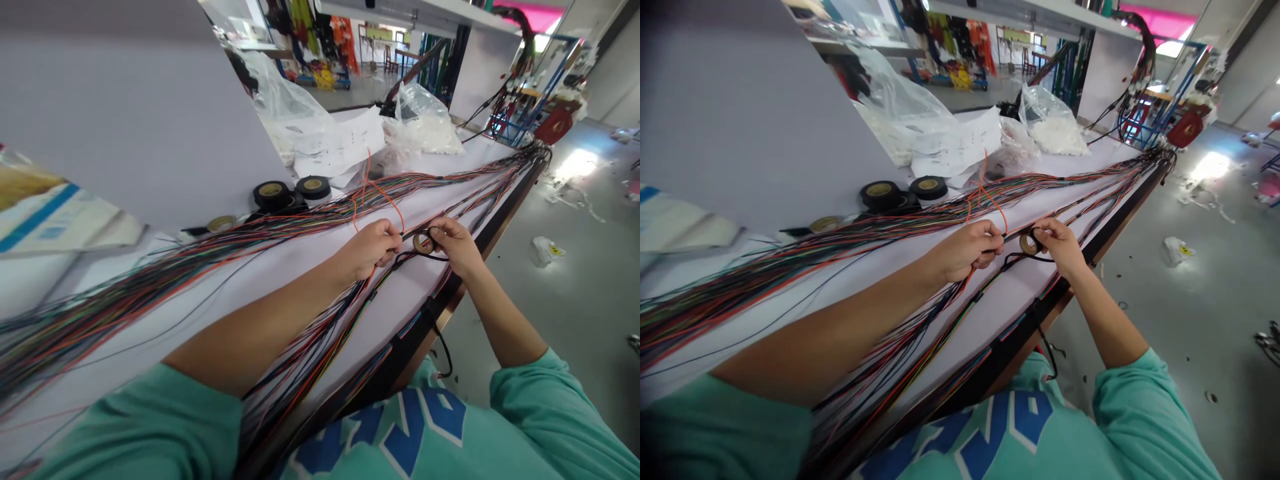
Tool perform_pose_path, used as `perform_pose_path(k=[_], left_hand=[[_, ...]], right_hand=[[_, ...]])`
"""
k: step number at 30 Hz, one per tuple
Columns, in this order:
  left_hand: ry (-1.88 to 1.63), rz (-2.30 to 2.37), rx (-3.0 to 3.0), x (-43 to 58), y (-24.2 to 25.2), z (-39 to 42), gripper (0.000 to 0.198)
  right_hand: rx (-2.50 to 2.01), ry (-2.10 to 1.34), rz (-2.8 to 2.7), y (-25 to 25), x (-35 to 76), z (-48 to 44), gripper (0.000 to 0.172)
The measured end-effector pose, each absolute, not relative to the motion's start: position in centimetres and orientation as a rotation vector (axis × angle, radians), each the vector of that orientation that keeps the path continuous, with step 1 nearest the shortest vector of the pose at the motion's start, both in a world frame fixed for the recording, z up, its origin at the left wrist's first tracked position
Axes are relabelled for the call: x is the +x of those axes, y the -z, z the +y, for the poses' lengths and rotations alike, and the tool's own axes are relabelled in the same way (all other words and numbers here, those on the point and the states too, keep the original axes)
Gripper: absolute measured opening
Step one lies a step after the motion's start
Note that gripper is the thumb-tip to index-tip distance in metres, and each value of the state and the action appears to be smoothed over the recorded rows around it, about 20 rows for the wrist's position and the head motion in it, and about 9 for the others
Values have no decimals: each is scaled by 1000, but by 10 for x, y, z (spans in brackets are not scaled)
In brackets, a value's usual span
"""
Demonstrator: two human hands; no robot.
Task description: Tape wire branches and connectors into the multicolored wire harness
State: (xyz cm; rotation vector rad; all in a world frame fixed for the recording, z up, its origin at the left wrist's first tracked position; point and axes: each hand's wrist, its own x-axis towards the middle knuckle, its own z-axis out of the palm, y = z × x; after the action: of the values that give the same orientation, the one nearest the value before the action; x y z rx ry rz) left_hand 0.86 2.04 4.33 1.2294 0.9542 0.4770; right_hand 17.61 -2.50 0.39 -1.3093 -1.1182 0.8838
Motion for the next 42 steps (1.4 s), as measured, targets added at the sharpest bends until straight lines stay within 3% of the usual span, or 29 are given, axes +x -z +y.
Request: perform_pose_path(k=[5,9,12,15,18,22,26,29,33,42], left_hand=[[-528,954,1452,9,-33,20,15],[-579,947,1751,6,-24,23,10],[-590,958,1807,5,-23,25,10],[-597,987,1772,4,-26,26,11],[-613,997,1717,5,-29,26,12],[-604,980,1575,7,-35,26,16],[-584,998,1485,8,-41,25,17],[-574,991,1483,9,-43,22,18],[-575,948,1495,9,-42,18,19],[-426,903,1246,11,-46,16,22]], right_hand=[[-1447,-857,-1070,1,212,-16,23],[-1877,-349,-1024,9,247,-2,6],[-2093,-21,-1369,12,246,5,16],[-2120,45,-1761,14,229,9,26],[-2124,-8,-1992,13,217,9,33],[-2144,-68,-2111,7,214,2,54],[-2021,-111,-2056,5,219,-3,35],[-1946,-172,-1588,7,228,-2,28],[-1630,-599,-919,8,242,6,15],[-1036,-1293,-370,-12,196,13,25]])
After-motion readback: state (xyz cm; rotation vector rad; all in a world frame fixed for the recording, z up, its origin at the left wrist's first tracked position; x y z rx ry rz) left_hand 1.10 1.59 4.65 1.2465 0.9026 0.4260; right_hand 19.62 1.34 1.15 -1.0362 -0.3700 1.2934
